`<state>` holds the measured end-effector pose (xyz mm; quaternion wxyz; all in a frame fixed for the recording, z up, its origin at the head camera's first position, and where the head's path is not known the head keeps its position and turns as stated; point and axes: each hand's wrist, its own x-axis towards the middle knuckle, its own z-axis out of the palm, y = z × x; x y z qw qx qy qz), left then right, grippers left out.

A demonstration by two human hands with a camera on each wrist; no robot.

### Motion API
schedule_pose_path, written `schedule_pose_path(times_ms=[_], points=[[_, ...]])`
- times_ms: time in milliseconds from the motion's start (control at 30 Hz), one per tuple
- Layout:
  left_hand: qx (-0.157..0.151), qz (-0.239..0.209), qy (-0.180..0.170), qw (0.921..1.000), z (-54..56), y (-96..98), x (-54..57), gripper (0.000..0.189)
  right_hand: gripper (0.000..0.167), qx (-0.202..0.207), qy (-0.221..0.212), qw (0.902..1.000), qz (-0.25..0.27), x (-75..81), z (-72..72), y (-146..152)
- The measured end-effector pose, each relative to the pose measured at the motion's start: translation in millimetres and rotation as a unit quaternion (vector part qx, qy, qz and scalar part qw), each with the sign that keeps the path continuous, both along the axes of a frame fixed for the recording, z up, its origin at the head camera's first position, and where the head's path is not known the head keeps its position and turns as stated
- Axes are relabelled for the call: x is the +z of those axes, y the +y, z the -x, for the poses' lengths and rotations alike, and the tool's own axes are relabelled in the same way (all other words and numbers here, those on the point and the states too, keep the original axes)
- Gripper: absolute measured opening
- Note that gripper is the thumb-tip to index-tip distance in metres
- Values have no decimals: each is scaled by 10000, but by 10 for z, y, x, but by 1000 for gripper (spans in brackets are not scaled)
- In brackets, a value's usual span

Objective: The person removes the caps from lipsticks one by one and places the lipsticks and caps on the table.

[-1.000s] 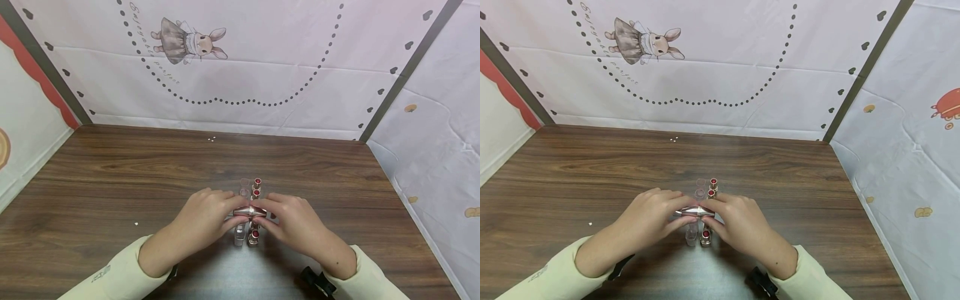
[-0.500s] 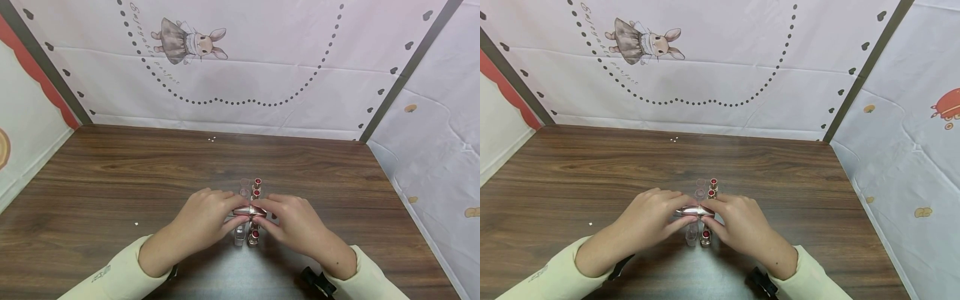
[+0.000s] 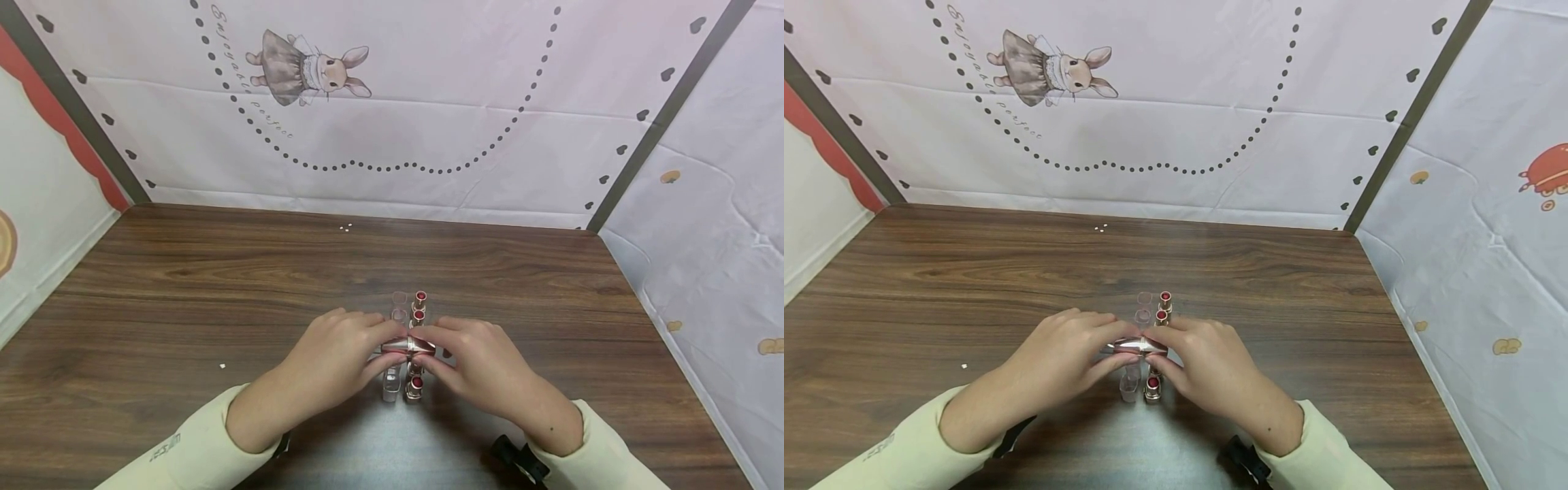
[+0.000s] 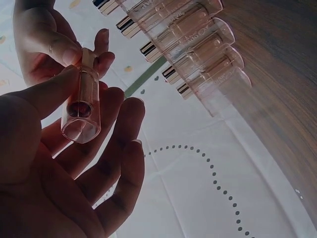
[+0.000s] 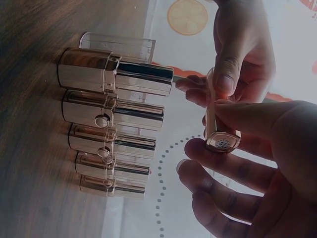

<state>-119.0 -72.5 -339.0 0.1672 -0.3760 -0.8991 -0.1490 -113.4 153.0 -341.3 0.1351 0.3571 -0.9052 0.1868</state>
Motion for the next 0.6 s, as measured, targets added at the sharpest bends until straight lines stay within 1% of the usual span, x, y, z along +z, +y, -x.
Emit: schedule_pose_path(times_ms=[233,600], points=[[-35,64,-51,10000,4,-7,2,25,30,58,-42,10000,-18,2,13,10],[-23,111,-57,9999,18,-19,-14,28,28,-91,-109,9997,-189,3,16,9]])
